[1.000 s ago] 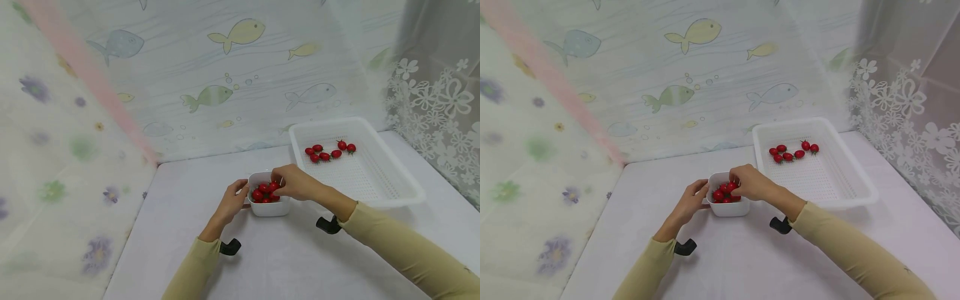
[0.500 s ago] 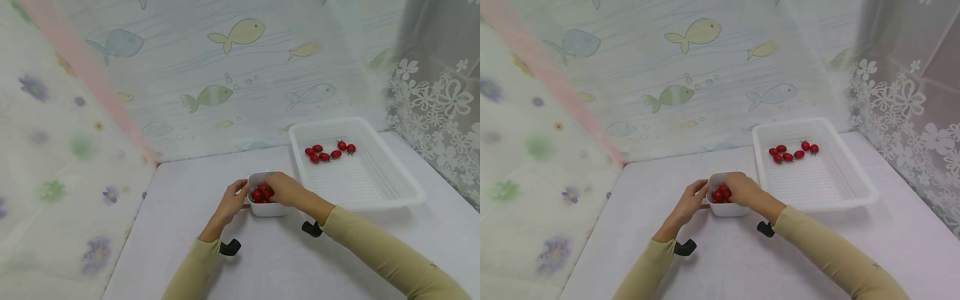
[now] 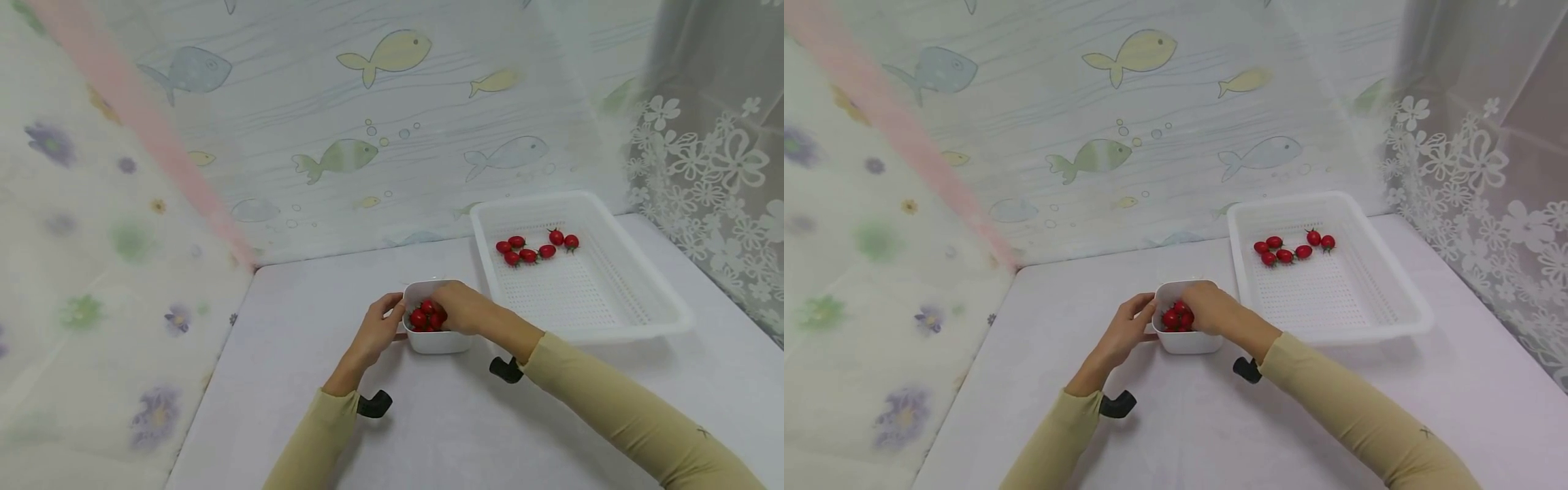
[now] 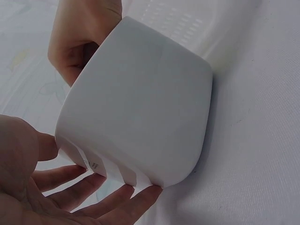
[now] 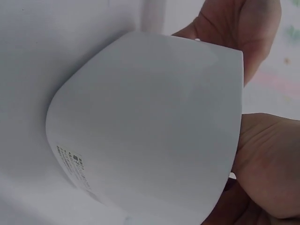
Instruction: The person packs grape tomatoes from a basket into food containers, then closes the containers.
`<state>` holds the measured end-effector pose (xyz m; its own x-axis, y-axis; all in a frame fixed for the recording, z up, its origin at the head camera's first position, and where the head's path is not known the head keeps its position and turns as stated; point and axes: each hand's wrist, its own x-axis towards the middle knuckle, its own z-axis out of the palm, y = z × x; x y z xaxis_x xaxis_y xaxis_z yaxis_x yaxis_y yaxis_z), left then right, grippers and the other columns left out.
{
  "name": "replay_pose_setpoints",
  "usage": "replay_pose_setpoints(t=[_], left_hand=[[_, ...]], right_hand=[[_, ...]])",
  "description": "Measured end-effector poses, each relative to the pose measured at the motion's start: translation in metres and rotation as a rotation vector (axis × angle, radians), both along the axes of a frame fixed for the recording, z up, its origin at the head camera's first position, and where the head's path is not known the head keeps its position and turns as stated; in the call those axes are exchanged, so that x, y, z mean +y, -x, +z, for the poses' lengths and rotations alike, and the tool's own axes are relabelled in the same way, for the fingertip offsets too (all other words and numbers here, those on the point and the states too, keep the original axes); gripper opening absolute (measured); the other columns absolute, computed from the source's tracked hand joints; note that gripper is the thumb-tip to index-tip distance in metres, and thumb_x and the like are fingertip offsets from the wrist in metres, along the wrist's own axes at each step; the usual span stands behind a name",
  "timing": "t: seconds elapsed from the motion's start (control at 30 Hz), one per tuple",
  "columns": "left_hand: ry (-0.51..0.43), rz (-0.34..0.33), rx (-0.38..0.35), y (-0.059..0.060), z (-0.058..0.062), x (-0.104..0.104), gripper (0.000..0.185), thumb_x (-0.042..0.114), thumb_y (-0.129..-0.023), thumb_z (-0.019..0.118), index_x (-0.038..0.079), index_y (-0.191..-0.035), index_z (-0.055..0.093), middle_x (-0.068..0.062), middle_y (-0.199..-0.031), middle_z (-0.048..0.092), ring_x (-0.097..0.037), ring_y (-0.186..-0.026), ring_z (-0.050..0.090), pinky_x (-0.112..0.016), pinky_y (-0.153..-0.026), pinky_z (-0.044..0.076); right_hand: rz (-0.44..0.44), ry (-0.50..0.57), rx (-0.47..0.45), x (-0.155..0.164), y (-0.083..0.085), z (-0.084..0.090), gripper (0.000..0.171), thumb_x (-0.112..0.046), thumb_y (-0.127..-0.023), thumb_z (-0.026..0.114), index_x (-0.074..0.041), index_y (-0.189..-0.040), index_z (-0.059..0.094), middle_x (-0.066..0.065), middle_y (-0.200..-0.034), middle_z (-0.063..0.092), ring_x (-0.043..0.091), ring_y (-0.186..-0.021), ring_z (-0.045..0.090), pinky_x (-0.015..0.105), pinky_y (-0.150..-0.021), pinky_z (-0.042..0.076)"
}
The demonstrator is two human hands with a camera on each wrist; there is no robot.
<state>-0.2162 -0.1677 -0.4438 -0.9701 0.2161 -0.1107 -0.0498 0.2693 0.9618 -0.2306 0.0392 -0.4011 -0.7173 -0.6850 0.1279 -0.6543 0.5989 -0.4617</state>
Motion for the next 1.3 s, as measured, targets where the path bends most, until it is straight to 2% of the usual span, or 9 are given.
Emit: replay_pose_setpoints(t=[0.17,0.3,0.5,0.57,0.77,0.97,1.3], left_hand=[[0.003,0.000,0.007,-0.001,0.000,0.000,0.042,0.024,-0.110,0.048,0.004,-0.147,0.050,-0.019,-0.156,0.043,-0.042,-0.134,0.052,-0.046,-0.086,0.063],[0.006,0.000,0.014,-0.001,0.000,0.001,0.042,0.023,-0.110,0.048,0.003,-0.147,0.050,-0.019,-0.155,0.044,-0.042,-0.133,0.053,-0.046,-0.086,0.063],[0.018,0.006,0.011,-0.002,0.002,0.002,0.042,0.024,-0.110,0.048,0.004,-0.147,0.050,-0.018,-0.156,0.044,-0.041,-0.133,0.053,-0.044,-0.086,0.063],[0.020,0.007,0.010,-0.002,0.002,0.002,0.042,0.024,-0.110,0.048,0.005,-0.147,0.050,-0.018,-0.156,0.044,-0.041,-0.133,0.053,-0.044,-0.086,0.063],[0.028,0.007,0.017,-0.002,0.001,0.001,0.042,0.025,-0.110,0.048,0.005,-0.148,0.050,-0.018,-0.156,0.042,-0.041,-0.133,0.053,-0.044,-0.086,0.063],[0.019,0.005,0.015,0.000,0.000,0.000,0.043,0.026,-0.110,0.049,0.005,-0.148,0.049,-0.018,-0.156,0.043,-0.042,-0.134,0.052,-0.044,-0.086,0.063],[0.026,0.012,0.010,0.000,-0.001,0.000,0.044,0.027,-0.110,0.049,0.005,-0.148,0.049,-0.018,-0.156,0.042,-0.040,-0.132,0.054,-0.043,-0.086,0.063]], right_hand=[[0.018,-0.015,-0.040,0.002,-0.001,0.006,0.065,0.008,-0.078,0.083,-0.009,-0.136,0.058,0.011,-0.124,0.068,0.032,-0.115,0.063,0.045,-0.098,0.058],[-0.012,-0.055,-0.099,0.008,-0.005,0.018,0.061,0.008,-0.081,0.080,-0.010,-0.136,0.061,0.009,-0.120,0.071,0.028,-0.105,0.065,0.039,-0.087,0.060],[-0.097,-0.161,-0.107,0.026,-0.010,0.040,0.020,-0.003,-0.086,0.081,-0.003,-0.104,0.072,0.006,-0.092,0.069,0.020,-0.083,0.060,0.031,-0.073,0.058],[-0.094,-0.173,-0.096,0.033,-0.011,0.046,0.017,-0.006,-0.086,0.081,-0.004,-0.100,0.071,0.004,-0.090,0.067,0.019,-0.082,0.060,0.030,-0.072,0.058],[-0.077,-0.179,-0.112,0.049,-0.016,0.060,0.021,-0.011,-0.087,0.082,-0.006,-0.104,0.072,0.002,-0.096,0.069,0.020,-0.090,0.063,0.033,-0.074,0.059],[-0.092,-0.189,-0.119,0.064,-0.019,0.066,0.025,-0.017,-0.088,0.082,-0.007,-0.108,0.071,0.002,-0.099,0.068,0.024,-0.095,0.064,0.035,-0.078,0.059],[-0.116,-0.106,-0.141,0.107,-0.010,0.078,0.026,-0.014,-0.088,0.081,-0.004,-0.110,0.070,0.006,-0.107,0.070,0.024,-0.096,0.067,0.041,-0.082,0.060]])
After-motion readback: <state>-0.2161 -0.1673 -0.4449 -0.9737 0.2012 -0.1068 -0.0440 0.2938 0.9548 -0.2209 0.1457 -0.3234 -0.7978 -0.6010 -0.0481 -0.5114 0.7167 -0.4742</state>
